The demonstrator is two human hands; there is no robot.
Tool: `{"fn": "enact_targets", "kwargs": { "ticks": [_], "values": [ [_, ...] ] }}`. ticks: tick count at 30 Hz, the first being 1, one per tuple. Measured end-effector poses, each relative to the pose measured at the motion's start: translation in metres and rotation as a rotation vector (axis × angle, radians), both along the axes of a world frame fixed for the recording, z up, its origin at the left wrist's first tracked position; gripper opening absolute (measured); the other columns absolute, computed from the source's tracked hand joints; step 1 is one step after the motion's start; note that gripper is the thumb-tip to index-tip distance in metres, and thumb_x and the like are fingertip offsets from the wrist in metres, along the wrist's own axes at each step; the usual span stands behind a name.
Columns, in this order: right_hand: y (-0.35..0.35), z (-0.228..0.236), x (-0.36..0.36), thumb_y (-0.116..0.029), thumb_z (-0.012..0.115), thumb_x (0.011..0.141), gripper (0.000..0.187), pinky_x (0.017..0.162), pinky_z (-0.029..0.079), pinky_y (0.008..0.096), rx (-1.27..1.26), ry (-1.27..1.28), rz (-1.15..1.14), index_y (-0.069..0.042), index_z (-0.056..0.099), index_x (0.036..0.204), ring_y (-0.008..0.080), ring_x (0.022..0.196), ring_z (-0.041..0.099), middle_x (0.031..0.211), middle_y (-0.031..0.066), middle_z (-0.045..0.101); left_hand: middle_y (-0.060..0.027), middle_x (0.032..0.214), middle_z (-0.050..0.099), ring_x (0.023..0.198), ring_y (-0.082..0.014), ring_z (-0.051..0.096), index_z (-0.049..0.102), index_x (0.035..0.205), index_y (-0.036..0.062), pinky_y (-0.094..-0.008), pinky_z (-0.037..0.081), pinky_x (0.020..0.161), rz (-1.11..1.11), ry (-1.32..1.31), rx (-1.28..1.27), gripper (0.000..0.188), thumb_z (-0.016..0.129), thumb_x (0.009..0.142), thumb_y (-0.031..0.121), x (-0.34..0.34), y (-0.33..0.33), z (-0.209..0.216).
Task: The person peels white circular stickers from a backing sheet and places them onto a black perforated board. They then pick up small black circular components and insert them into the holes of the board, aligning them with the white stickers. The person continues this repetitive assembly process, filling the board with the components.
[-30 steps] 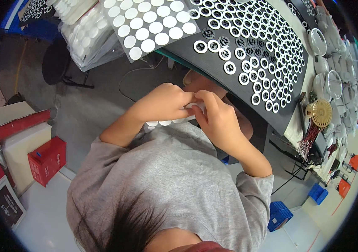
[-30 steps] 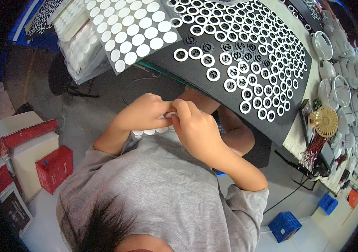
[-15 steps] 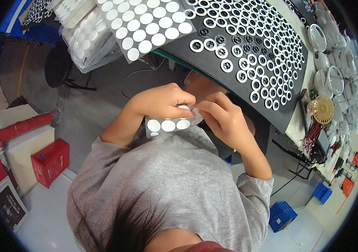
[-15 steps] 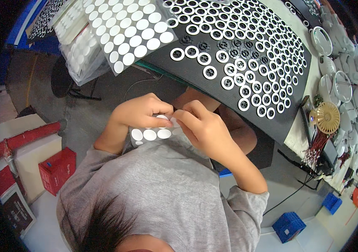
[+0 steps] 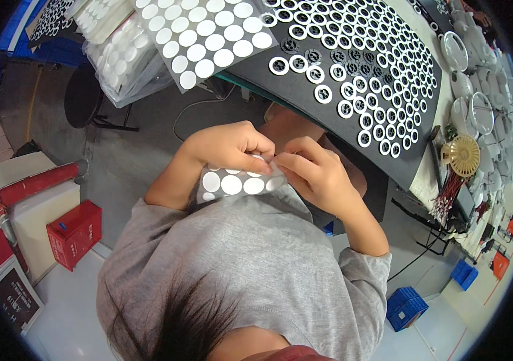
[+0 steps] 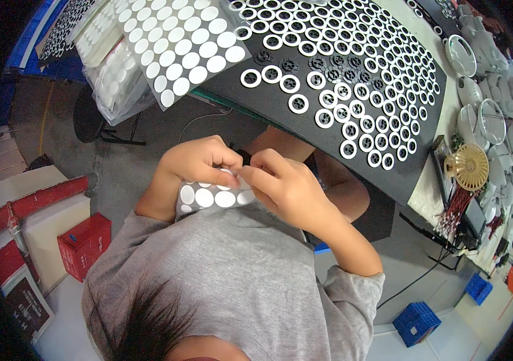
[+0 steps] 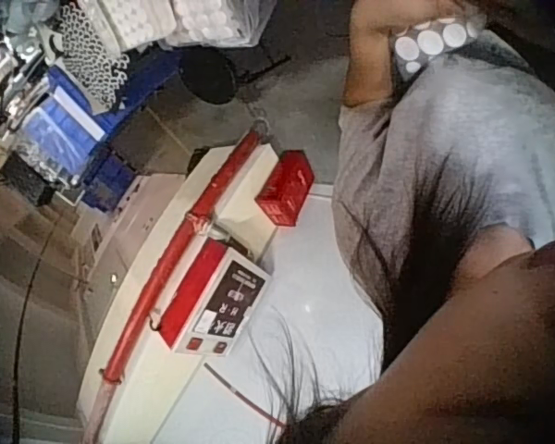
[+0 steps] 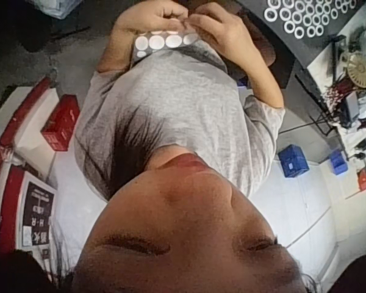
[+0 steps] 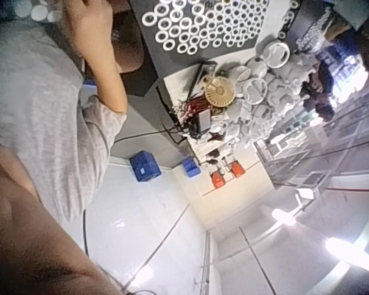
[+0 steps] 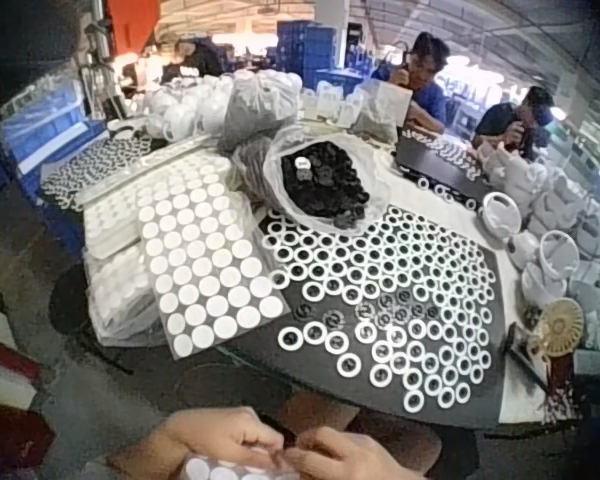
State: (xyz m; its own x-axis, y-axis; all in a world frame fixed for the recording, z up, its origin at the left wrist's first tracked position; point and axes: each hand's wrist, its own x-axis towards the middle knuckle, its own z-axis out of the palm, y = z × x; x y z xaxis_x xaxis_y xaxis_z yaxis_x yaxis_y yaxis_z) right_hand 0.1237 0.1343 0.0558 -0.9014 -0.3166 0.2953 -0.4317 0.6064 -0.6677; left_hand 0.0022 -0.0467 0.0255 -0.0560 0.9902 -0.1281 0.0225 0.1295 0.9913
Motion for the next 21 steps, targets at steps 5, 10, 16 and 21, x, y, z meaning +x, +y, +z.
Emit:
{"fn": "enact_targets", "kwargs": {
  "ticks": [5,10,16,21],
  "values": [
    [0.002,0.012,-0.002,-0.003,0.067,0.07,0.022,0.055,0.049,0.0291,-0.212,-0.285,0.084,-0.005,0.063,0.092,0.0205,0.064,0.06,0.083,0.006,0.057,-0.0054,0.057,0.058,0.048,-0.0102,0.054,0.061,0.077,-0.0027,-0.026,0.038,0.044,-0.138,-0.149,0.043,0.028,0.065,0.081,0.025,0.001,0.006,-0.003],
    [0.002,0.007,0.0,-0.003,0.067,0.073,0.02,0.057,0.05,0.0277,-0.288,-0.272,0.052,-0.006,0.066,0.093,0.0194,0.066,0.062,0.082,0.0066,0.059,0.0005,0.059,0.055,0.052,-0.0043,0.048,0.06,0.074,-0.0015,-0.0219,0.035,0.045,-0.128,-0.302,0.023,0.028,0.068,0.08,0.024,0.004,0.007,-0.009],
    [0.001,0.009,0.001,-0.003,0.066,0.074,0.018,0.06,0.05,0.0273,-0.327,-0.278,0.013,-0.005,0.067,0.092,0.0186,0.069,0.062,0.082,0.0072,0.06,0.0011,0.067,0.056,0.057,-0.0022,0.048,0.059,0.081,-0.0016,-0.0187,0.035,0.048,-0.117,-0.635,-0.003,0.02,0.069,0.076,0.016,0.005,0.006,-0.011],
    [0.004,0.01,0.0,-0.002,0.067,0.074,0.016,0.062,0.05,0.0269,-0.362,-0.275,0.001,-0.004,0.067,0.09,0.0178,0.071,0.061,0.083,0.007,0.059,0.0,0.07,0.057,0.058,-0.0025,0.05,0.058,0.087,-0.0026,-0.0163,0.035,0.05,-0.103,-0.797,-0.078,0.019,0.065,0.074,0.01,0.004,0.005,-0.012]
  ]
}}
